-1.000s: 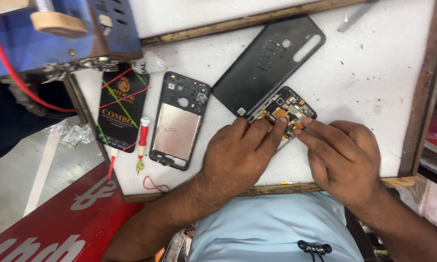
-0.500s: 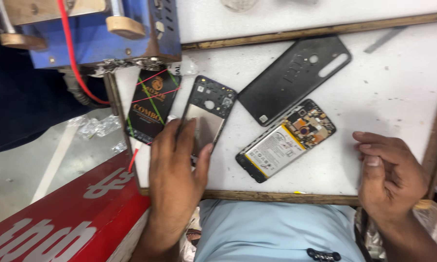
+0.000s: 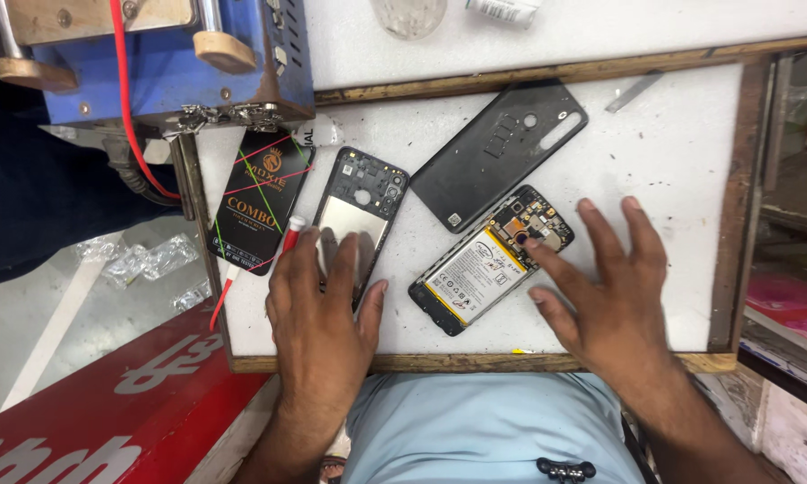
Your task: The person assembles a smartphone by connecting internal components, installing the battery, and attaching the back cover. The person handles the motherboard, battery, and casing, then secures the back cover onto the device.
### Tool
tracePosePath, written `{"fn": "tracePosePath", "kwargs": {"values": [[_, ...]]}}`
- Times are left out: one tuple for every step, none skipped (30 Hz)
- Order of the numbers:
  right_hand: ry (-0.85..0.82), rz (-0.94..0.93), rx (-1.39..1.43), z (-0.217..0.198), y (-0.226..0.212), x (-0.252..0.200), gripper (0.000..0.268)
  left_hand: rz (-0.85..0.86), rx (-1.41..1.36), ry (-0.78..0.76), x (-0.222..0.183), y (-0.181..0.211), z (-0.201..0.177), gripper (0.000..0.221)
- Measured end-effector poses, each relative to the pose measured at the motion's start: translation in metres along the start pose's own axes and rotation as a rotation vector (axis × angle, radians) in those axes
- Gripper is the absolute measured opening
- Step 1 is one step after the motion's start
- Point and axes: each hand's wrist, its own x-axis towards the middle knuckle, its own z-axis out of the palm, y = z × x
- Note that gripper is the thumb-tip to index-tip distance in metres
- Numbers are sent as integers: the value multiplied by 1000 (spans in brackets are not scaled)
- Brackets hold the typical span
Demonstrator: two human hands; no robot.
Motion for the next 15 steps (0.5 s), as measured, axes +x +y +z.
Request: {"fn": "tracePosePath", "kwargs": {"values": [[-29, 6, -9, -1, -1, 1, 44, 5, 4, -5, -3, 2, 1, 60], [-59, 13, -19, -1, -2, 2, 45, 9, 8, -9, -6, 3, 2, 58], [-56, 17, -9, -2, -3, 2, 44, 18, 5, 9, -9, 3, 4, 57], [-52, 21, 0, -2, -3, 1, 43, 26, 1, 27, -11, 3, 5, 56], [-43, 18, 8, -2, -2, 3, 42, 33, -1, 54, -10, 2, 8, 54], [-47, 15, 2, -2, -1, 4, 41, 32, 8, 57, -10, 2, 9, 54], [-49, 8, -1, -2, -1, 5, 41, 29, 22, 64, -10, 0, 9, 55], [-51, 2, -4, -2, -1, 6, 40, 26, 35, 70, -9, -1, 10, 55], [-47, -9, 2, -1, 0, 7, 41, 28, 32, 85, -9, -2, 11, 53], [-42, -20, 8, -1, 2, 7, 41, 30, 29, 101, -8, -3, 12, 52], [-38, -27, 15, -1, 2, 7, 41, 35, 26, 113, -8, -4, 13, 51], [-39, -25, 16, -2, 2, 6, 42, 32, 18, 117, -8, -5, 13, 49], [-37, -26, 19, -2, 2, 6, 42, 28, 13, 124, -7, -7, 13, 48], [-35, -27, 23, -3, 1, 6, 42, 24, 8, 131, -8, -8, 12, 47], [-22, -25, 39, -5, 0, 7, 42, 37, 11, 146, -7, -9, 10, 46]]}}
